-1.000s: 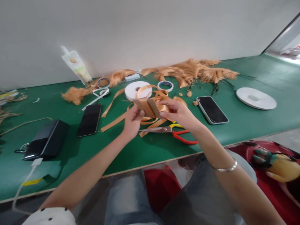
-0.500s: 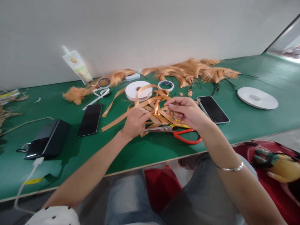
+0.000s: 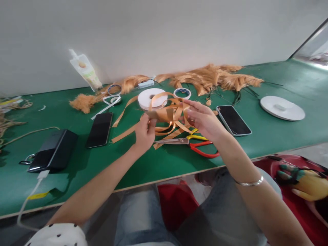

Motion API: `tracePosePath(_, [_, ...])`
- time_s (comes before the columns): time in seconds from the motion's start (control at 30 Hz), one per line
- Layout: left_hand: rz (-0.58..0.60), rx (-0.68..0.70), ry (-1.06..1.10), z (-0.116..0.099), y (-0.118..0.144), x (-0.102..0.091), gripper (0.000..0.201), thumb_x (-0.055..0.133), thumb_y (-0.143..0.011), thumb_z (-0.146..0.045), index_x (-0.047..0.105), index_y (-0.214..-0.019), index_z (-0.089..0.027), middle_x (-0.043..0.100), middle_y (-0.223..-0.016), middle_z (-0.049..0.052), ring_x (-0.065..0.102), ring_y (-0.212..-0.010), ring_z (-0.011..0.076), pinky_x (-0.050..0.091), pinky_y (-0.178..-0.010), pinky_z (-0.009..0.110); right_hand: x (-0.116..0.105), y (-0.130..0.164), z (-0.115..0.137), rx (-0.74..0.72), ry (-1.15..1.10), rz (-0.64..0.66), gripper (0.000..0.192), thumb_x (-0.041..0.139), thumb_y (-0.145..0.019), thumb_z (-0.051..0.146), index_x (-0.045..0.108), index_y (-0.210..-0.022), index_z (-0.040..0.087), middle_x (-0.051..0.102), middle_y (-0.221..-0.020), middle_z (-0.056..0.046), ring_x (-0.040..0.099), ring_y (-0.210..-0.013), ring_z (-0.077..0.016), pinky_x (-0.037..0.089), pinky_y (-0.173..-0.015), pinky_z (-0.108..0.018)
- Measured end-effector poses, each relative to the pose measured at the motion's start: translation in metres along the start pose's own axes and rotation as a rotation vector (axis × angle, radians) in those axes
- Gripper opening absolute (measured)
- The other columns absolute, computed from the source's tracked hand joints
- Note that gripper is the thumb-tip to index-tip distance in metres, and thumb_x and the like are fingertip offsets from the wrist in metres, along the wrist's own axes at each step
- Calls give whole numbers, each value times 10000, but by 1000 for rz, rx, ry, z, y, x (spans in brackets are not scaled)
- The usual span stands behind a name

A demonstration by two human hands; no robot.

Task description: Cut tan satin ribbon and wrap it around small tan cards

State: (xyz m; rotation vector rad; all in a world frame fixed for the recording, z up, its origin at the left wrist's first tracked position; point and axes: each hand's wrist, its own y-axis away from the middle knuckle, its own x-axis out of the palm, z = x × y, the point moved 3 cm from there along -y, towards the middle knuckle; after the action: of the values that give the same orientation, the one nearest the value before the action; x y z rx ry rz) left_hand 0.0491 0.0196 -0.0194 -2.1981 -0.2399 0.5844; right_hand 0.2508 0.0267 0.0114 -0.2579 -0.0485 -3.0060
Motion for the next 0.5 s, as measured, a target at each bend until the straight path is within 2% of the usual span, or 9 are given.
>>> tracePosePath(0.07, [-82,-141,25,2,-2,-3,301,401,-938,-419,576,-931,-174,623,-769,33,600,-725,157,456,-666,275,1,-2,-5,-48,231,-25,432,704,-691,205,623,-1115,219,652,-1159,-75,655,-909,-178,547,-651,-276])
tracePosePath(0.13, [-109,-188,37,4,-4,-4,310,411,-931,-438,568,-929,-171,610,-784,33,589,-747,157,444,-680,270,3,-2,-10,-76,464,10,398,752,-618,184,664,-1005,200,675,-1091,-86,643,-925,-206,531,-636,-280])
tracePosePath(0.2, [-107,-205,-11,10,-7,-5,313,418,-925,-443,564,-872,-171,575,-721,18,557,-681,142,420,-642,257,5,-2,-14,-34,590,107,245,768,-583,177,684,-814,176,706,-871,-71,647,-789,-193,505,-600,-278])
tracePosePath(0.23, [-105,-207,-54,13,-7,-5,315,424,-921,-444,561,-839,-173,552,-679,7,533,-633,134,404,-611,252,6,-1,-14,6,579,171,171,764,-587,182,672,-730,169,691,-745,-51,633,-691,-169,485,-568,-269])
tracePosePath(0.3, [-91,-175,-139,19,-9,-5,314,434,-914,-439,559,-794,-178,525,-626,-2,497,-570,128,380,-568,251,6,2,-9,75,417,269,133,753,-606,206,633,-646,165,622,-584,-6,552,-517,-106,414,-470,-230])
tracePosePath(0.37, [-49,-101,-199,21,-8,-4,308,428,-916,-415,566,-771,-181,534,-621,7,505,-570,138,388,-565,255,1,2,2,57,151,256,167,743,-630,254,597,-644,174,572,-538,32,419,-405,-47,314,-390,-199])
tracePosePath(0.43, [22,-10,-206,19,-7,0,313,406,-923,-382,575,-751,-182,555,-637,23,534,-606,150,413,-583,258,-10,-1,12,-35,-87,100,196,713,-674,286,545,-641,189,530,-538,64,315,-376,-18,297,-384,-189])
tracePosePath(0.5, [84,43,-157,15,-4,2,330,387,-928,-364,583,-738,-180,578,-657,35,552,-626,152,427,-587,258,-22,-5,16,-77,-252,-93,177,661,-727,272,517,-658,196,517,-578,69,356,-412,-20,371,-444,-183])
